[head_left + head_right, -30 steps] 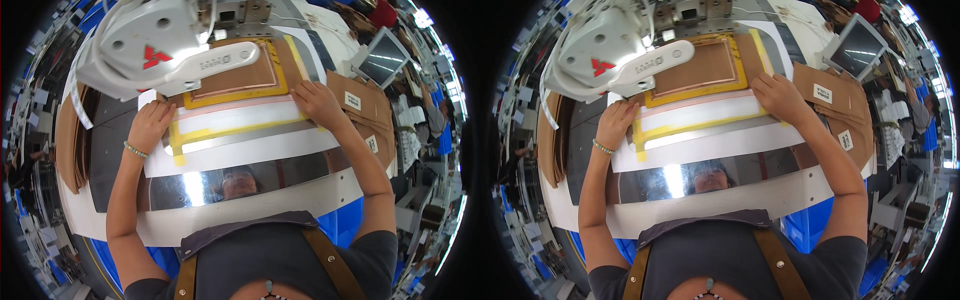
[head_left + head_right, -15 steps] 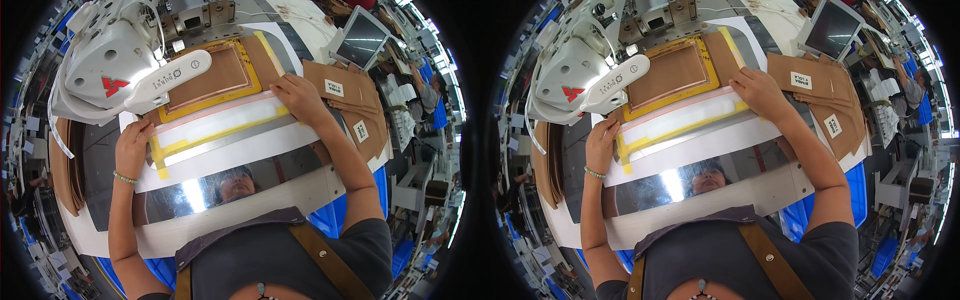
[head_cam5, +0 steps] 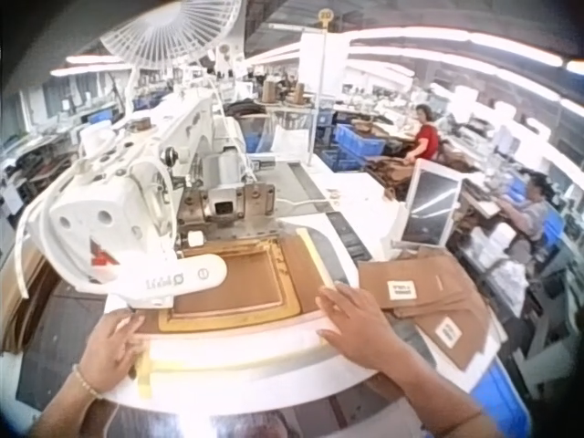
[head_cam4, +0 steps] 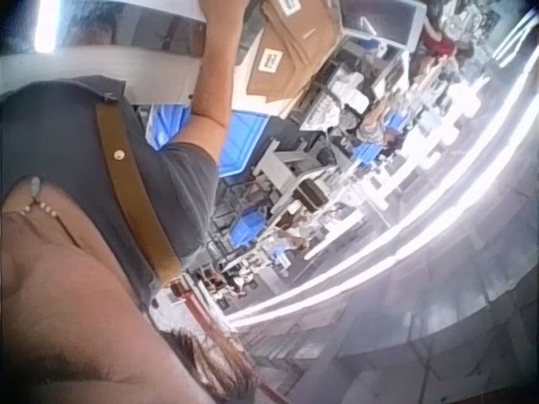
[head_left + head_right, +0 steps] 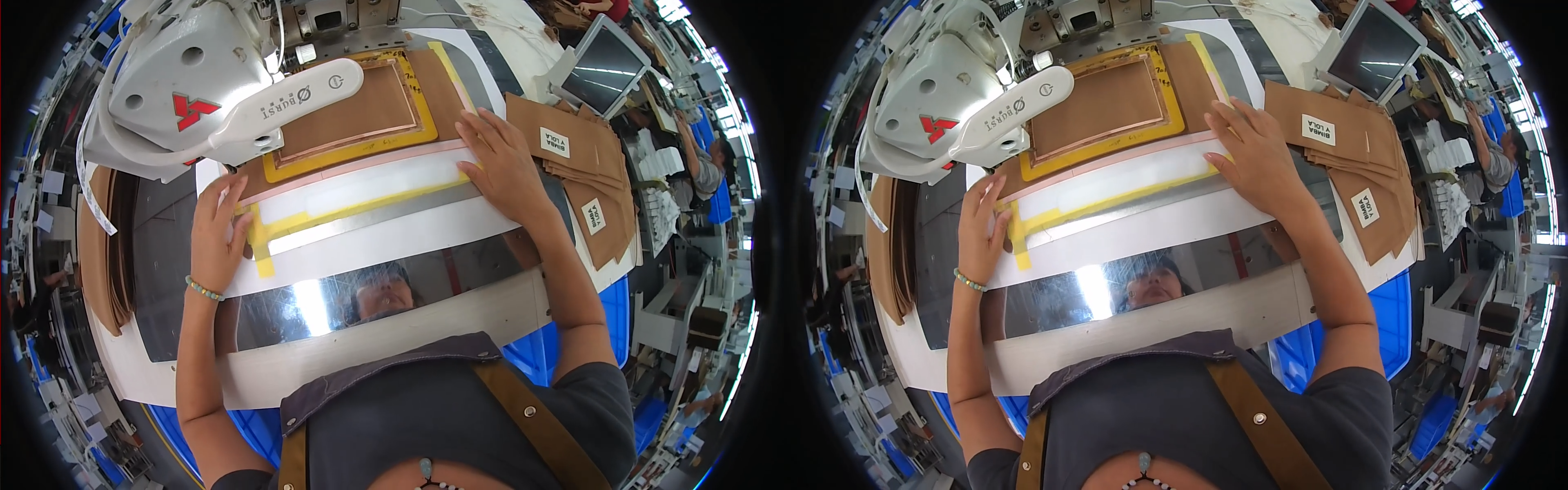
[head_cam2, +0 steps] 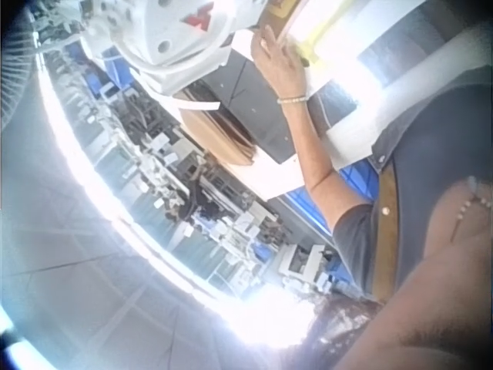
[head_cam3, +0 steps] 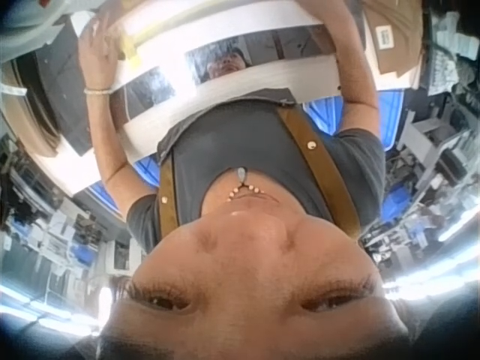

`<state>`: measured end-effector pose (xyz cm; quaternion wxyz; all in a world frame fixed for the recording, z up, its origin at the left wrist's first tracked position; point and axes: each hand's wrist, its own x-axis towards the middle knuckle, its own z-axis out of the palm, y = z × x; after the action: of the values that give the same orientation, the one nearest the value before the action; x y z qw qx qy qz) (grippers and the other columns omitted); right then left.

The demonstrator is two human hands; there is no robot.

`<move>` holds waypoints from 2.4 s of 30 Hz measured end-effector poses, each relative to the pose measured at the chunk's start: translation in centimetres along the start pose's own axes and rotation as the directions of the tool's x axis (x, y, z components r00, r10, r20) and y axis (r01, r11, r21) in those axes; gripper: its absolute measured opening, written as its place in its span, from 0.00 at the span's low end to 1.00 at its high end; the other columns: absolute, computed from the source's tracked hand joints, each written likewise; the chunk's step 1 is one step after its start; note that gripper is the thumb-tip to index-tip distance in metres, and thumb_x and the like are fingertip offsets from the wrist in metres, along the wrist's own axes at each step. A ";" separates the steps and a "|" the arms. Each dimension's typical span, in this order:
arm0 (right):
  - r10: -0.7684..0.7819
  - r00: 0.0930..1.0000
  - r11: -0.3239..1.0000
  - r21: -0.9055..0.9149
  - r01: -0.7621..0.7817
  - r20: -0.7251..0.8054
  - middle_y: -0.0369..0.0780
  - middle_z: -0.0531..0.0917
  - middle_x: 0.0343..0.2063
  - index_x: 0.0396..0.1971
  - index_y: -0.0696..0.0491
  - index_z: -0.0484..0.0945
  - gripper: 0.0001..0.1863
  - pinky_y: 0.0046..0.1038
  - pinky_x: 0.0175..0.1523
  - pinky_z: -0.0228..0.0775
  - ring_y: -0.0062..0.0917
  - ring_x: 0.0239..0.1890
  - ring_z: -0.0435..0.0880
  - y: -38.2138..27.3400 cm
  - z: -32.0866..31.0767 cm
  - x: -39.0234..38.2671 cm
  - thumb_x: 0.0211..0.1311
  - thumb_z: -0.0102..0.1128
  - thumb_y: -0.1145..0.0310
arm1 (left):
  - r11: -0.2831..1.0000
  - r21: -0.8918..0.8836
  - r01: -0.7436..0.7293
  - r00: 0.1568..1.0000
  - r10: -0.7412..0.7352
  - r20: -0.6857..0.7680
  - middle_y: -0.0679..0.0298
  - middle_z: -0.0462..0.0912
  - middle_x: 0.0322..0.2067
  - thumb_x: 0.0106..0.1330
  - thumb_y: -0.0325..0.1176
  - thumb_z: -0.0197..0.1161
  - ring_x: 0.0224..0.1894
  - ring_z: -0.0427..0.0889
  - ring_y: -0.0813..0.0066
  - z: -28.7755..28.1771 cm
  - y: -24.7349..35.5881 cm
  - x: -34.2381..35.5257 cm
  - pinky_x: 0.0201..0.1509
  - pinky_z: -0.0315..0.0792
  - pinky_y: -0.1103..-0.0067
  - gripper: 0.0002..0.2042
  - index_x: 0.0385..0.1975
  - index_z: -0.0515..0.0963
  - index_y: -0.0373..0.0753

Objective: The recorder is sewing brand labels onto brown leather components using an industrial sewing machine in a workshop environment.

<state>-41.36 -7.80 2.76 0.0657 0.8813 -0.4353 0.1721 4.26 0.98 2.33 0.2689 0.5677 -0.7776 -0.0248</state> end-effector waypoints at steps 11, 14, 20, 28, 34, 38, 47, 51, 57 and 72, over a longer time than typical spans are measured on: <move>0.043 0.996 0.998 0.049 -0.046 0.074 0.41 0.68 0.77 0.71 0.49 0.76 0.27 0.48 0.81 0.49 0.42 0.80 0.59 0.2 0.1 0.0 0.77 0.57 0.57 | 0.995 0.095 0.018 1.000 -0.016 -0.020 0.51 0.70 0.74 0.69 0.32 0.66 0.74 0.68 0.44 -0.4 -1.1 -1.2 0.77 0.62 0.57 0.29 0.72 0.73 0.39; 0.017 0.986 0.999 0.026 -0.022 0.167 0.40 0.67 0.77 0.72 0.47 0.75 0.27 0.47 0.82 0.48 0.41 0.81 0.58 0.4 -0.4 -0.8 0.78 0.56 0.55 | 0.992 0.125 0.002 1.000 -0.002 -0.004 0.52 0.69 0.75 0.70 0.35 0.67 0.75 0.67 0.45 -0.3 -1.1 -0.9 0.77 0.63 0.58 0.29 0.72 0.74 0.43; 0.025 0.982 0.997 0.064 -0.038 0.185 0.39 0.67 0.78 0.72 0.47 0.75 0.28 0.47 0.83 0.46 0.40 0.82 0.56 0.0 0.2 -0.4 0.80 0.52 0.50 | 0.961 0.273 -0.048 0.986 0.002 0.167 0.56 0.69 0.75 0.71 0.43 0.67 0.76 0.66 0.49 -0.4 -1.3 -1.7 0.75 0.64 0.59 0.26 0.70 0.77 0.49; 0.040 0.983 0.996 0.071 -0.054 0.182 0.41 0.69 0.76 0.71 0.47 0.76 0.27 0.48 0.82 0.49 0.41 0.81 0.59 0.4 -0.4 -0.6 0.77 0.58 0.55 | 0.985 0.175 -0.009 0.987 -0.019 0.157 0.54 0.69 0.75 0.72 0.40 0.66 0.76 0.66 0.48 -0.1 -0.5 -0.6 0.75 0.62 0.60 0.23 0.67 0.81 0.47; -0.007 0.997 0.997 0.074 0.001 0.081 0.43 0.72 0.73 0.67 0.50 0.79 0.25 0.50 0.78 0.56 0.43 0.78 0.64 0.6 0.5 -1.0 0.74 0.63 0.59 | 0.989 0.144 -0.031 0.989 0.010 0.145 0.50 0.71 0.74 0.72 0.36 0.65 0.76 0.67 0.48 0.0 -1.0 -1.0 0.76 0.61 0.60 0.23 0.67 0.81 0.46; -0.030 0.998 0.994 0.102 0.036 -0.060 0.44 0.81 0.64 0.63 0.50 0.82 0.22 0.46 0.72 0.66 0.42 0.70 0.75 2.6 -0.9 -0.6 0.73 0.63 0.60 | 0.988 0.153 -0.008 0.988 -0.016 0.155 0.49 0.71 0.73 0.73 0.35 0.65 0.76 0.67 0.47 0.0 -0.6 -1.0 0.78 0.60 0.59 0.22 0.67 0.81 0.44; 0.383 0.921 0.918 -0.082 -0.388 -0.073 0.42 0.86 0.42 0.42 0.52 0.87 0.09 0.42 0.58 0.75 0.41 0.52 0.83 12.3 -8.3 -3.1 0.66 0.67 0.65 | 0.984 0.176 -0.016 0.988 -0.011 0.152 0.53 0.70 0.74 0.75 0.36 0.61 0.78 0.65 0.49 0.2 -1.3 -1.1 0.80 0.57 0.59 0.23 0.69 0.78 0.46; 0.505 0.855 0.850 0.103 -0.516 0.117 0.42 0.82 0.37 0.35 0.54 0.81 0.05 0.41 0.52 0.73 0.42 0.46 0.81 13.7 -5.3 -4.2 0.64 0.67 0.70 | 0.986 0.167 -0.005 0.988 -0.021 0.153 0.54 0.70 0.75 0.75 0.35 0.62 0.78 0.65 0.49 0.5 -1.6 -1.1 0.80 0.57 0.59 0.23 0.70 0.78 0.46; 0.449 0.893 0.863 0.276 -0.423 -0.038 0.38 0.82 0.34 0.39 0.55 0.80 0.05 0.37 0.48 0.73 0.32 0.42 0.82 11.2 -8.2 -0.3 0.69 0.65 0.70 | 0.983 0.183 -0.022 0.987 -0.008 0.163 0.51 0.70 0.74 0.71 0.33 0.65 0.76 0.67 0.47 -0.5 -1.2 -1.4 0.77 0.61 0.59 0.25 0.69 0.78 0.45; -0.344 0.928 0.834 0.500 0.233 0.141 0.39 0.88 0.48 0.52 0.47 0.90 0.15 0.41 0.63 0.76 0.36 0.61 0.80 -3.5 7.3 18.5 0.69 0.64 0.72 | 0.985 0.154 -0.079 0.988 0.056 0.146 0.46 0.77 0.65 0.75 0.32 0.61 0.72 0.69 0.41 -0.1 -1.9 1.0 0.76 0.64 0.56 0.23 0.69 0.76 0.38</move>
<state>-26.41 -21.37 2.74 -0.1763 0.9396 -0.2455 0.1604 5.76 -0.56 2.10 0.1679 0.5576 -0.8129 0.0066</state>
